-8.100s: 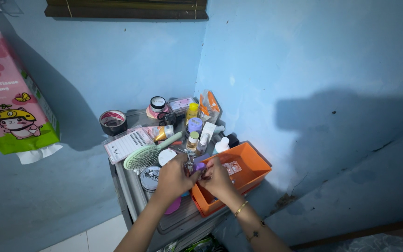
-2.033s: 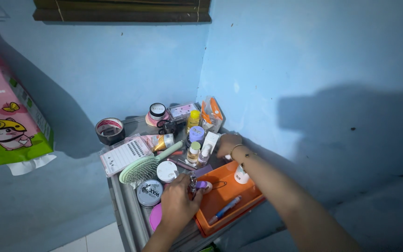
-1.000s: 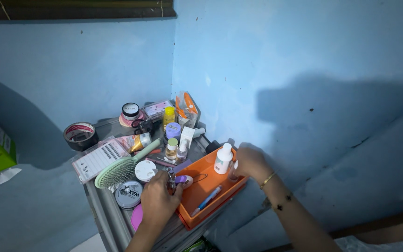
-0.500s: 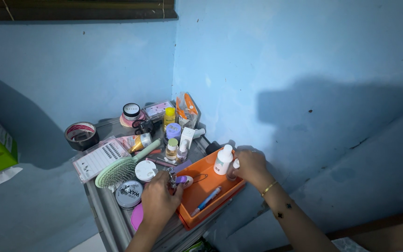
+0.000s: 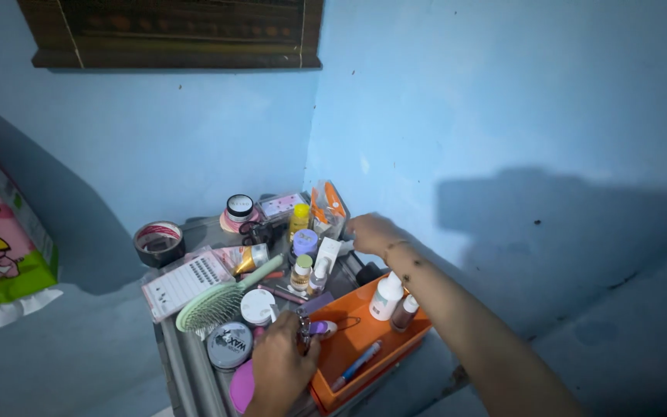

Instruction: Organizing various skincare, makeup, and personal care products on a small drawer unit and into an orange basket.

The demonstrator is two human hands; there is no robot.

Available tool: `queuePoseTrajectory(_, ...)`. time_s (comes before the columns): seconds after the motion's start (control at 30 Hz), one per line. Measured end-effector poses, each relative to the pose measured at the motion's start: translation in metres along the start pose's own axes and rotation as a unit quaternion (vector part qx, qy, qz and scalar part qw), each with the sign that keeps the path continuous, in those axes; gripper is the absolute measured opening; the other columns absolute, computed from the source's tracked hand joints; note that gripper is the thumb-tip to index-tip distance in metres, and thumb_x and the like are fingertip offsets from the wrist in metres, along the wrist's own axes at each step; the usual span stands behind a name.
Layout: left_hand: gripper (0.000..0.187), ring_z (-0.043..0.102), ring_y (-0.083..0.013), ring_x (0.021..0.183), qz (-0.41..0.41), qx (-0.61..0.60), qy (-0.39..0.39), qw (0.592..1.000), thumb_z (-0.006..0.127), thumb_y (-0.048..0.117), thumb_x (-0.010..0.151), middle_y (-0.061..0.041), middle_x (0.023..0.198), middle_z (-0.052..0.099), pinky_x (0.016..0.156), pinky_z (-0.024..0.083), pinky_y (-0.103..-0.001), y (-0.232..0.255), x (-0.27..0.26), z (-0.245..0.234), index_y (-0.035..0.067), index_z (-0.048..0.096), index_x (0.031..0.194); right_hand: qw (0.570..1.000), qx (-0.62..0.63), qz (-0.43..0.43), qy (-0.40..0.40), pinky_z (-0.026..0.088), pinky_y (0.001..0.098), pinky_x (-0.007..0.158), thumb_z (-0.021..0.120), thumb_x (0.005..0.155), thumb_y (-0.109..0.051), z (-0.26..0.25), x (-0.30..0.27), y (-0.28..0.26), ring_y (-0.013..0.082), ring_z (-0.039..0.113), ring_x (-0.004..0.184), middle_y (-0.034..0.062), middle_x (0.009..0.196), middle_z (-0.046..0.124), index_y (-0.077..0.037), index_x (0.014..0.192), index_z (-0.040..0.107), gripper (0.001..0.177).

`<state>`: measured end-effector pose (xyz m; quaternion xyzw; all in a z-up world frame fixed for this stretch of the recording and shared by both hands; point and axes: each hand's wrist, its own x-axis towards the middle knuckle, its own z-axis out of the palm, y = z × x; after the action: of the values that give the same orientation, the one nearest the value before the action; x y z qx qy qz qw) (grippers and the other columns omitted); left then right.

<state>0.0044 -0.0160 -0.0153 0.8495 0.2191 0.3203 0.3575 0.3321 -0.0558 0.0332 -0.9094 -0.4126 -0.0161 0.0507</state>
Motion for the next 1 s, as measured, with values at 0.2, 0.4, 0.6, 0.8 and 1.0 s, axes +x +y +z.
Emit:
queuePoseTrajectory(0.2,0.037,0.068,-0.0386,0.084,0.002,0.003,-0.010,1.000,0.083,0.016,0.065,-0.016,0.095,0.068,0.072,0.053,-0.049,-0.004,0.001,-0.002,0.004,0.067,0.097,0.976,-0.148,-0.070,-0.145,0.056,0.0471,0.092,0.079,0.073,-0.020,0.051,0.029,-0.008,0.0337,0.069,0.110,0.0110,0.113,0.073,-0.022,0.118,0.072,0.045)
queuePoseTrajectory(0.4,0.033,0.068,-0.0385,0.084,0.018,0.016,-0.024,0.999,0.083,0.018,0.069,-0.016,0.090,0.068,0.075,0.054,-0.048,-0.010,0.002,0.000,0.002,0.067,0.092,0.985,-0.148,-0.042,-0.078,0.057,0.0480,0.089,0.070,0.081,-0.030,0.091,0.036,-0.010,0.0330,0.070,0.110,0.0100,0.112,0.074,-0.026,0.114,0.074,0.033)
queuePoseTrajectory(0.6,0.030,0.069,-0.0370,0.083,0.015,-0.002,-0.018,1.000,0.081,0.016,0.068,-0.015,0.089,0.068,0.073,0.054,-0.047,-0.009,0.003,-0.003,0.003,0.066,0.090,0.986,-0.159,-0.027,-0.029,0.056,0.0483,0.091,0.064,0.088,-0.034,0.123,0.049,0.008,0.0332,0.070,0.110,0.0140,0.109,0.076,-0.016,0.098,0.080,0.026)
queuePoseTrajectory(0.8,0.027,0.068,-0.0373,0.084,0.005,0.012,-0.040,0.999,0.081,0.018,0.070,-0.015,0.088,0.068,0.074,0.053,-0.048,-0.010,0.003,-0.004,0.003,0.066,0.087,0.975,-0.206,-0.041,-0.078,0.058,0.0492,0.089,0.071,0.077,-0.027,0.027,0.041,-0.002,0.0348,0.072,0.106,0.0155,0.110,0.076,-0.014,0.103,0.080,0.031)
queuePoseTrajectory(1.0,0.029,0.067,-0.0381,0.084,0.029,0.002,-0.010,1.000,0.080,0.018,0.069,-0.015,0.089,0.068,0.073,0.054,-0.048,-0.015,0.001,0.001,0.002,0.066,0.089,0.998,0.023,-0.040,0.041,0.056,0.0427,0.081,0.081,0.069,-0.029,-0.093,-0.038,-0.001,0.0329,0.072,0.089,0.0186,0.092,0.074,-0.005,0.103,0.075,0.042)
